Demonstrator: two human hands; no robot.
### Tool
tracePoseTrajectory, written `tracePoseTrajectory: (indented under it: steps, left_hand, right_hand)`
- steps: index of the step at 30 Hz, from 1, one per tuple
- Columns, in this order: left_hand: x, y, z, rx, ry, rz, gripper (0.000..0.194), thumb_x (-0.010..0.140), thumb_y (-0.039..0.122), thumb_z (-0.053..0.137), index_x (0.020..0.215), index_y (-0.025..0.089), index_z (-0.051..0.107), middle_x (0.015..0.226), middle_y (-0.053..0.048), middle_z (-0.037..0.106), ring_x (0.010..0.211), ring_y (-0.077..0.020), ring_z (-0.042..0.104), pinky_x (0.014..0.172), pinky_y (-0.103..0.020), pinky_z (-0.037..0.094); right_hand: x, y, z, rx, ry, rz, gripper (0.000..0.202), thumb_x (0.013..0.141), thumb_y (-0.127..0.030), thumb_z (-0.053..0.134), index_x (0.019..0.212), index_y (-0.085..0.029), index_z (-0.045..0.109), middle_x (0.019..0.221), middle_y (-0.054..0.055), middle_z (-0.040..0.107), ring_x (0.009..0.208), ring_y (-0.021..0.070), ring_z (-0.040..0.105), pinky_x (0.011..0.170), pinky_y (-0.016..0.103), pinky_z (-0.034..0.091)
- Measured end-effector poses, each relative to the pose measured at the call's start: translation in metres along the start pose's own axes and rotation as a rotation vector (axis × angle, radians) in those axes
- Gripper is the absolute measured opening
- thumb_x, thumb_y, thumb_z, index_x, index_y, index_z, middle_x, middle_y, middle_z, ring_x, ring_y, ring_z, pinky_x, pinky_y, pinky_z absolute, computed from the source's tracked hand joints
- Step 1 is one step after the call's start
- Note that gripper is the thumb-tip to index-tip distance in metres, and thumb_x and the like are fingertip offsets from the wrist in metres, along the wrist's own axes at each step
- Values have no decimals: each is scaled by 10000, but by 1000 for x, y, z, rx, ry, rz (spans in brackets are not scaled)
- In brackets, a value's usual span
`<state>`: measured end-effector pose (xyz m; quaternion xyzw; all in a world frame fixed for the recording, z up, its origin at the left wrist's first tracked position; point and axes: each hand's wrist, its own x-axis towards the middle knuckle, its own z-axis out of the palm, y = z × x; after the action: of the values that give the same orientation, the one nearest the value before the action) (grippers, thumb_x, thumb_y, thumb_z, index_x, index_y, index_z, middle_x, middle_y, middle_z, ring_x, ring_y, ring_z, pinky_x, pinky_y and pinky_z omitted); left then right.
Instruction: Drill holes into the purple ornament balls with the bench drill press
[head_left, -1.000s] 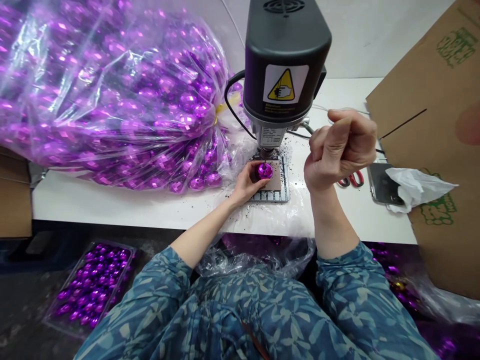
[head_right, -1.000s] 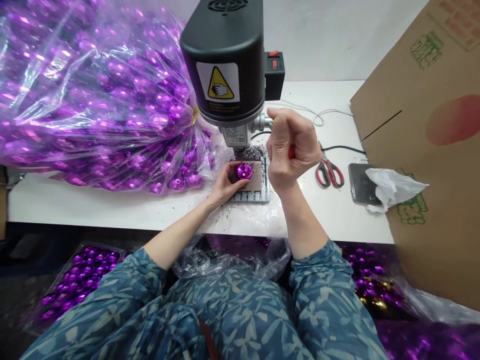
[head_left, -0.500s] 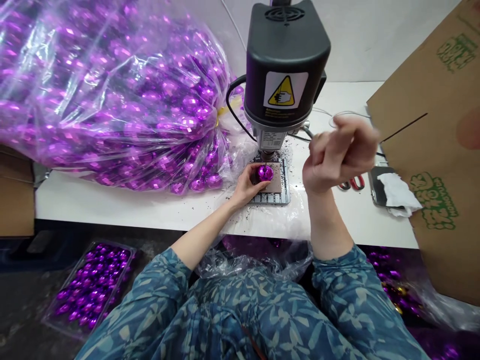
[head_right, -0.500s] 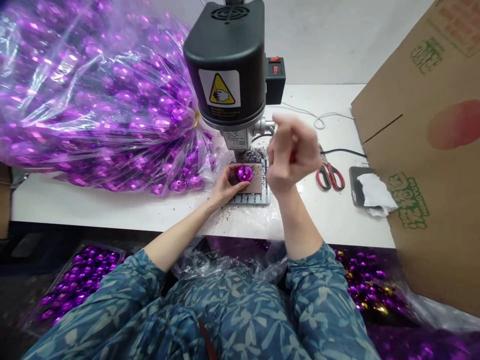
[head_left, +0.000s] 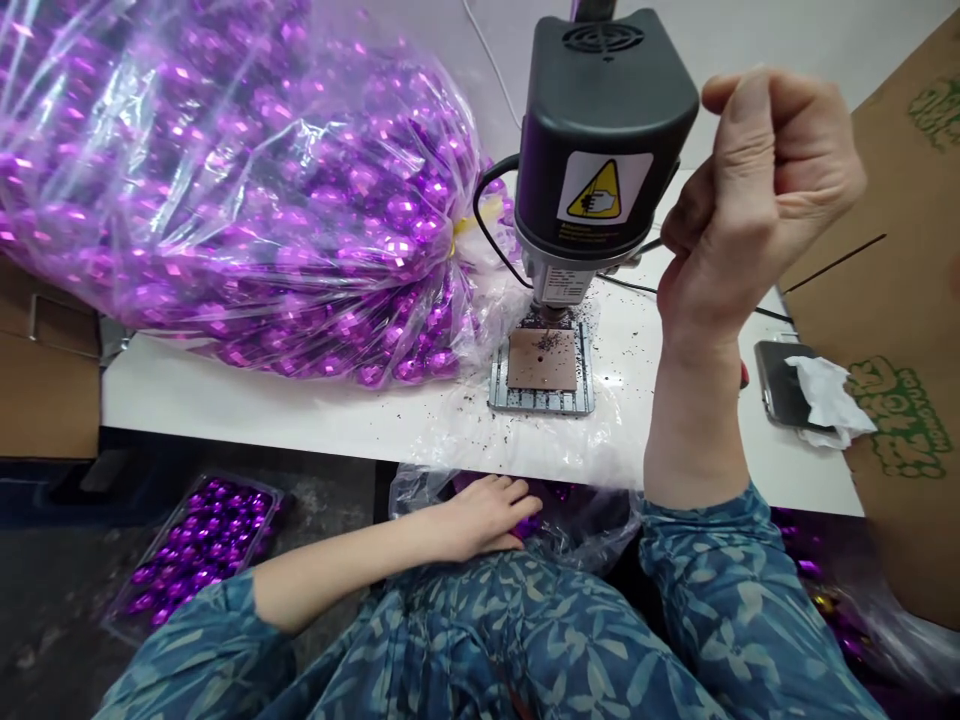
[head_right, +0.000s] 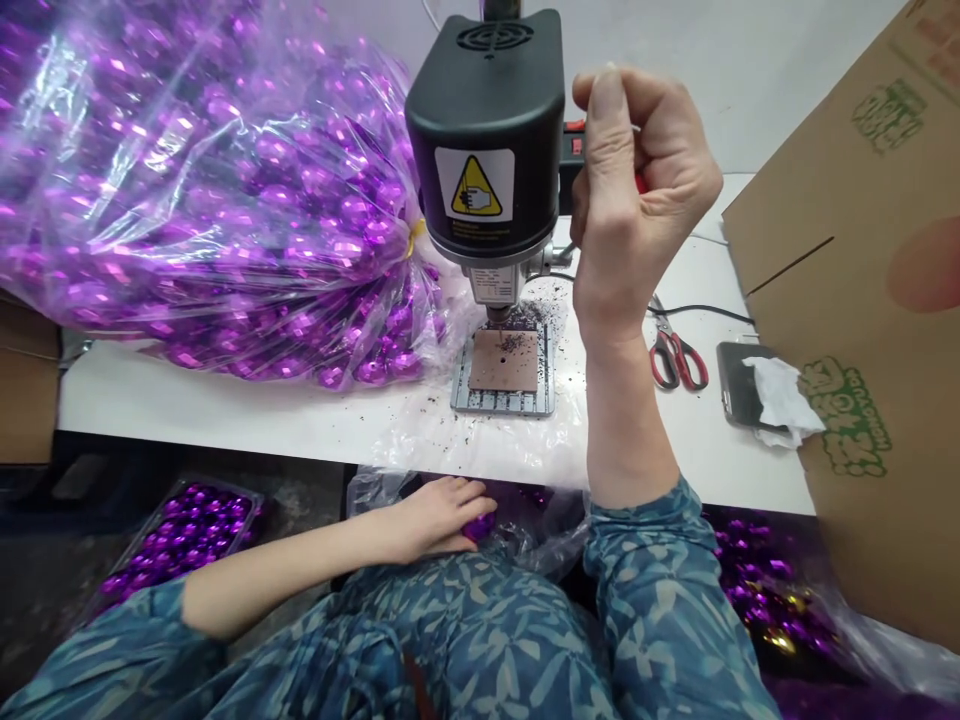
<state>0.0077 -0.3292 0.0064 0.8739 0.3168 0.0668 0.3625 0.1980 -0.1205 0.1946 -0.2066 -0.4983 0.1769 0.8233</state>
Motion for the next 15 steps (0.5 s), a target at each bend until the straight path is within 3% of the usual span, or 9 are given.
tracePoseTrajectory:
  steps: [2,4,6,8,12,15]
  left_hand:
    - [-5,-7,3,107,50,46,464,892,450,866,1308,289,737,1289,-158,800,1034,-388,813,892,-507,665]
    - [3,-23,-12,73,259,146,331,997,423,747,1299,289,718,1247,-120,815,1065,-327,814,936,-475,680]
    - [22,-46,-44,41,555,180,247,1067,256,568,1278,267,697,1180,-96,816,1121,-277,796,997,-476,674]
    - [49,-73,-88,74,752,91,350,1019,97,468,1251,224,697,1209,-126,797,1187,-268,771,1072,-491,639]
    - [104,-119,-170,200,638,-202,422,879,-18,534,1213,164,718,1192,-151,796,1182,-309,762,1076,-483,616]
    - [127,-134,-206,372,466,-368,421,765,-44,662,1102,185,771,1059,-124,808,1120,-352,774,1053,-473,601]
  right_hand:
    - [0,0,1,12,-1,-6,464,696,-618,830,780,-171,737,557,-79,481,371,7,362,343,237,190]
    - [1,0,1,17,-7,-9,447,712,-592,832,780,-161,735,550,-78,470,369,7,366,342,238,167]
    - [2,2,0,21,-5,-15,466,712,-595,836,778,-145,732,556,-72,481,366,8,360,341,244,157]
    - [1,3,-1,18,-5,-20,486,712,-608,836,791,-139,735,564,-70,491,364,8,349,342,245,172]
    - [0,5,-3,-19,-17,-39,434,797,-586,799,825,-158,736,574,-75,467,382,-1,347,351,222,193]
    - [0,6,-4,-62,-34,-49,430,831,-604,766,833,-176,729,591,-71,450,400,-9,340,352,207,197]
